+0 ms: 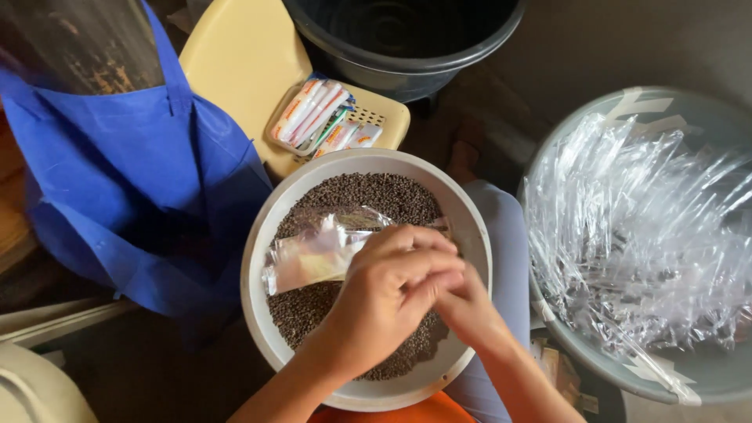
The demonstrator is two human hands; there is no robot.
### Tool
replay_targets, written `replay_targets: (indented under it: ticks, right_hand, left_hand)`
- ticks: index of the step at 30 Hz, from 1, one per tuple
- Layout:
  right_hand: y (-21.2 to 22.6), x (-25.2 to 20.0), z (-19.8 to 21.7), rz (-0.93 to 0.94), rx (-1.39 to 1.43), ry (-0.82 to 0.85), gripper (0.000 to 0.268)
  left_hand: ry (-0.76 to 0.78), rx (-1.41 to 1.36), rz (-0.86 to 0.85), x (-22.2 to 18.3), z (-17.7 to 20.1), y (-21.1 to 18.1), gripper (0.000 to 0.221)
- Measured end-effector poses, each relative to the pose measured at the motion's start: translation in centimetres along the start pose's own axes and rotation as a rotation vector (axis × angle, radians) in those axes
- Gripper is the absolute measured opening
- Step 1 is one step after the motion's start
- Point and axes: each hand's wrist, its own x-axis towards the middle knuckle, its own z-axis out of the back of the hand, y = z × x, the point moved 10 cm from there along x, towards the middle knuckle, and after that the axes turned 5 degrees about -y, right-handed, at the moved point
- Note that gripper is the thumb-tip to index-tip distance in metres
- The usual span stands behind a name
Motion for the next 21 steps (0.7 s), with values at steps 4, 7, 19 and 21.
replay_targets:
  ticks: [4, 7, 19, 21]
  right_hand:
    - [-1.3, 0.5, -1.2, -0.076, -0.048, 0.024, 0.016]
    - [-2.7, 0.6, -1.5, -0.187, -0.126, 0.029, 0.020]
    - [6.2, -0.9, 2.6, -0.043, 0.043, -0.048, 0.033]
    - [12.2, -1.9, -0.2, 0.358, -0.312, 0.150, 0.023]
  left_hand:
    - [0.026, -0.269, 0.081, 0.1, 4.7, -4.6, 0.018]
    - [-0.037, -0.369, 0.118, -0.7, 6.6, -4.9, 0.025]
    - [-0.029, -0.167, 0.337, -7.1, -1.3, 6.5, 0.027]
    - [-0.052, -0.248, 0.352, -6.1, -1.8, 6.1, 0.041]
